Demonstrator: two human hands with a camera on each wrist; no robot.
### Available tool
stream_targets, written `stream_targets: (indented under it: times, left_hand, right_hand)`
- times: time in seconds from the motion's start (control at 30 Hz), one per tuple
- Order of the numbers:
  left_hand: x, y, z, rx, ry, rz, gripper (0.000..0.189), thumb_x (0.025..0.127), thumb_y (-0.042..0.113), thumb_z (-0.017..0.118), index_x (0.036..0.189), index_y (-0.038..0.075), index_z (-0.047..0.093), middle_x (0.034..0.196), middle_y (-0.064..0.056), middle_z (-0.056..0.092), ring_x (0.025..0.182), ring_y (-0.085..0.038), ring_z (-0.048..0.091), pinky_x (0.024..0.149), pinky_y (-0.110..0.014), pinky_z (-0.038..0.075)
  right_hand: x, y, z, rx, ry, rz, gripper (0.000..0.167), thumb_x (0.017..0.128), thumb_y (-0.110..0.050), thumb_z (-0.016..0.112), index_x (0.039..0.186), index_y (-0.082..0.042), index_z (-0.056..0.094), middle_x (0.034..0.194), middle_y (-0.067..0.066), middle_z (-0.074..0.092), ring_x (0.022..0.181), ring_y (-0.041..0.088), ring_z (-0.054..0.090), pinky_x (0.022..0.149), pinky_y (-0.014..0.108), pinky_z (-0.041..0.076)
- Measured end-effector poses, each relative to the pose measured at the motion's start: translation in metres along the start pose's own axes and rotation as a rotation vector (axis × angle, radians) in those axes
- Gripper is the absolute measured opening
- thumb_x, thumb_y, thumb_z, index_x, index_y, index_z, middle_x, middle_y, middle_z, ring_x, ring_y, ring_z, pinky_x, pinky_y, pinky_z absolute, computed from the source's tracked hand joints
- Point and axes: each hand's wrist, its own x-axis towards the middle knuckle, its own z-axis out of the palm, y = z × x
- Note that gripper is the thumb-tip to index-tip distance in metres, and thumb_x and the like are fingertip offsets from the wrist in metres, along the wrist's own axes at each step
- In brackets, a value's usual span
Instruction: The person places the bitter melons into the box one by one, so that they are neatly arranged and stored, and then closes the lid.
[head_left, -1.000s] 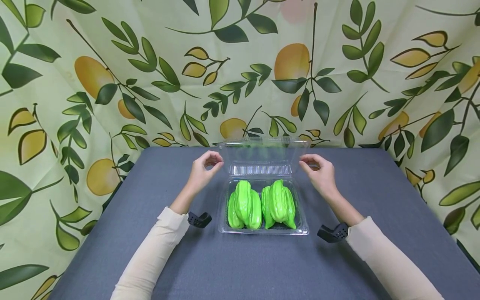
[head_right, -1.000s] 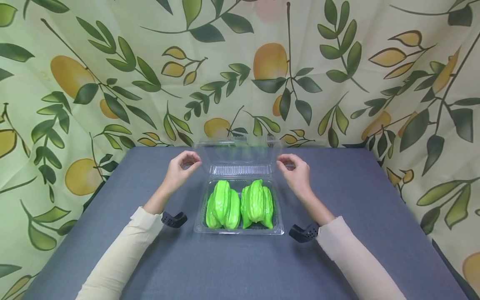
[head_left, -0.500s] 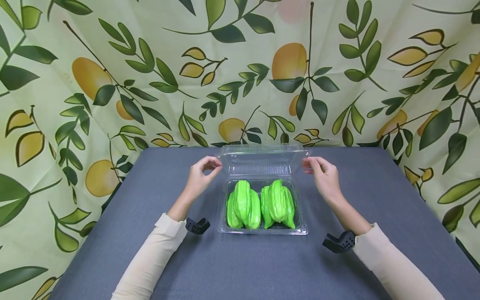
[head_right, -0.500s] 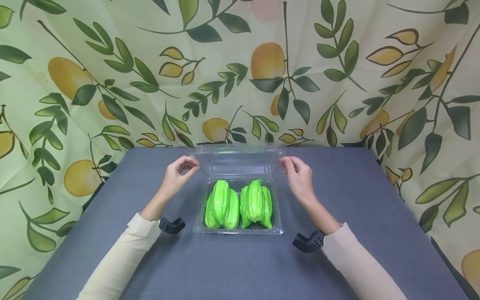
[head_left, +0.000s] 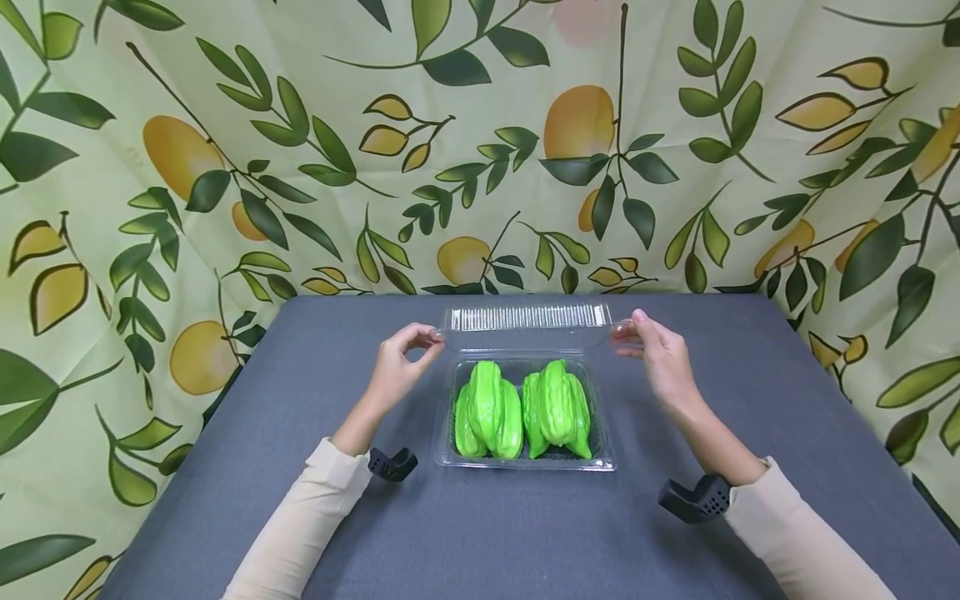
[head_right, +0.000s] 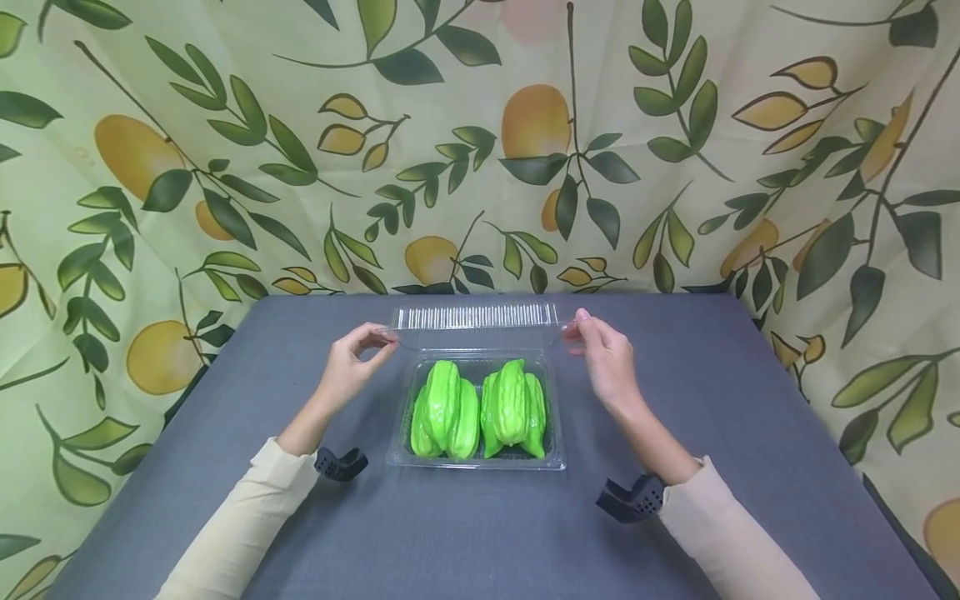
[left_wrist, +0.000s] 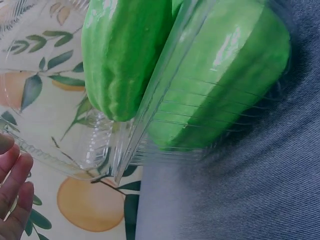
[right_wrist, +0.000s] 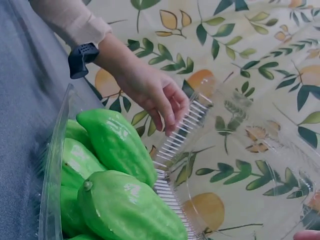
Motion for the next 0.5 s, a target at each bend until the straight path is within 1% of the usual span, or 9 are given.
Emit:
stream_targets:
  times: [0.07,0.13,0.2,0.3,0.37,0.43,0.5]
  left_hand:
    - [-0.002,0.0,0.0,0.0,0.0,0.005,0.008,0.083,-0.008,0.067,0.091,-0.007,0.066,0.091,-0.022,0.069,0.083,-0.005,0.064,0.08,-0.034,0.058]
    - [-0.003,0.001,0.0,0.002,-0.003,0.002,0.009,0.083,-0.008,0.067,0.092,-0.007,0.066,0.091,-0.022,0.069,0.084,-0.001,0.062,0.08,-0.036,0.058]
    - [-0.006,0.002,-0.001,-0.002,-0.01,-0.007,0.009,0.083,-0.008,0.067,0.092,-0.007,0.066,0.092,-0.022,0.068,0.085,0.001,0.061,0.081,-0.034,0.058]
    - [-0.01,0.003,-0.003,-0.009,-0.027,-0.021,0.009,0.084,-0.005,0.068,0.092,-0.006,0.065,0.093,-0.021,0.068,0.086,0.005,0.058,0.082,-0.026,0.057]
    - [-0.012,0.002,-0.004,-0.022,-0.037,-0.027,0.01,0.084,-0.004,0.069,0.093,-0.006,0.065,0.094,-0.021,0.068,0.087,0.007,0.058,0.082,-0.024,0.056]
    - [-0.014,0.002,-0.005,-0.033,-0.048,-0.032,0.01,0.084,-0.003,0.069,0.094,-0.005,0.065,0.096,-0.021,0.067,0.088,0.008,0.057,0.083,-0.027,0.056]
    - [-0.016,0.002,-0.005,-0.04,-0.056,-0.031,0.011,0.084,-0.003,0.068,0.095,-0.005,0.065,0.097,-0.02,0.067,0.089,0.005,0.059,0.084,-0.032,0.057]
  right_hand:
    - [-0.002,0.0,-0.002,-0.014,-0.01,-0.014,0.053,0.104,-0.032,0.037,0.107,0.017,0.058,0.081,-0.025,0.063,0.081,-0.009,0.063,0.075,0.012,0.055]
    - [-0.004,0.002,-0.003,-0.028,-0.025,-0.031,0.053,0.104,-0.031,0.037,0.108,0.018,0.058,0.083,-0.026,0.062,0.083,-0.01,0.063,0.076,0.012,0.055]
    - [-0.007,0.004,-0.004,-0.043,-0.037,-0.045,0.053,0.105,-0.031,0.036,0.108,0.017,0.058,0.085,-0.027,0.061,0.085,-0.011,0.062,0.077,0.012,0.054]
    - [-0.013,0.008,-0.004,-0.049,-0.052,-0.069,0.05,0.105,-0.029,0.035,0.107,0.016,0.058,0.088,-0.026,0.062,0.088,-0.011,0.061,0.08,0.013,0.054]
    - [-0.017,0.012,-0.005,-0.052,-0.06,-0.099,0.048,0.106,-0.026,0.035,0.107,0.016,0.058,0.091,-0.025,0.062,0.09,-0.011,0.061,0.081,0.012,0.054]
    - [-0.021,0.015,-0.005,-0.04,-0.064,-0.134,0.045,0.106,-0.022,0.034,0.107,0.016,0.058,0.093,-0.025,0.062,0.092,-0.012,0.061,0.082,0.011,0.053]
    - [-0.024,0.017,-0.005,-0.023,-0.066,-0.164,0.043,0.106,-0.018,0.034,0.107,0.018,0.057,0.095,-0.026,0.062,0.094,-0.013,0.06,0.083,0.01,0.053]
